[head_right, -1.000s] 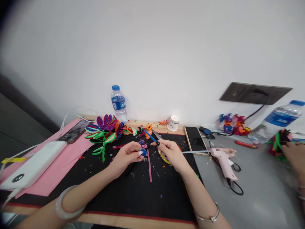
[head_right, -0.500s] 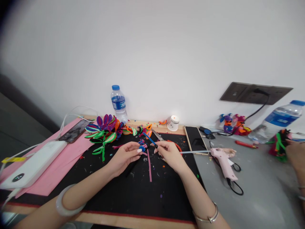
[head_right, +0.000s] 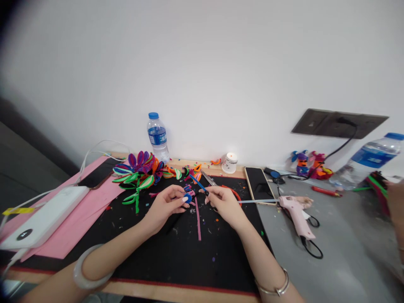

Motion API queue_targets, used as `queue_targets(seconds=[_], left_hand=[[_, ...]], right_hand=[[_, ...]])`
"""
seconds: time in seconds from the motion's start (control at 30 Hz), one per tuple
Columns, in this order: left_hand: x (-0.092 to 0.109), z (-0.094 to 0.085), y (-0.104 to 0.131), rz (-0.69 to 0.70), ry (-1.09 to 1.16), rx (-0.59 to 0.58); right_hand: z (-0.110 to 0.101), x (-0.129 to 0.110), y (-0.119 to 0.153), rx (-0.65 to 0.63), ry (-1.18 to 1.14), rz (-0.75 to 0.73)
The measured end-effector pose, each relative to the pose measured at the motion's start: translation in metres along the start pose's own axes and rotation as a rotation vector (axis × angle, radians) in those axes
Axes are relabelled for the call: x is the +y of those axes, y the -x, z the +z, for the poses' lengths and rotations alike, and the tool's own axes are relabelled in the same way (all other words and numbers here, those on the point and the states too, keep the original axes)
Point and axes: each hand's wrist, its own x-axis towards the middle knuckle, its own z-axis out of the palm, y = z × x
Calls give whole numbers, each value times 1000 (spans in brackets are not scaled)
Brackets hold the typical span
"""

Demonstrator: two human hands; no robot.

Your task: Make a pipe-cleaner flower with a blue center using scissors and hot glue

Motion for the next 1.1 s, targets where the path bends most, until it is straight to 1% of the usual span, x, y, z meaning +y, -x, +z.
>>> queue_targets(seconds=[0.13, 0.33, 0.5, 0.63, 0.73, 0.9, 1.1], left_hand=[[0, 0, 0, 31, -10, 15], [1, -1, -1, 66, -11, 42], [3, -3, -2, 110, -30, 100], [5, -4, -2, 107, -16, 146], [4, -6, -3, 110, -8, 157], [2, -9, -4, 128, 8, 155], [3, -8, -2, 138, -12, 147]], right_hand=[[-3, -2, 1, -19, 72, -70], [-5, -6, 3, -8, 284, -185], [-5, -11, 4, -26, 411, -274], [-5, -10, 4, -40, 449, -292], [-6, -9, 3, -44, 459, -299], [-7, -6, 3, -63, 482, -323], [-6, -5, 2, -56, 509, -347]])
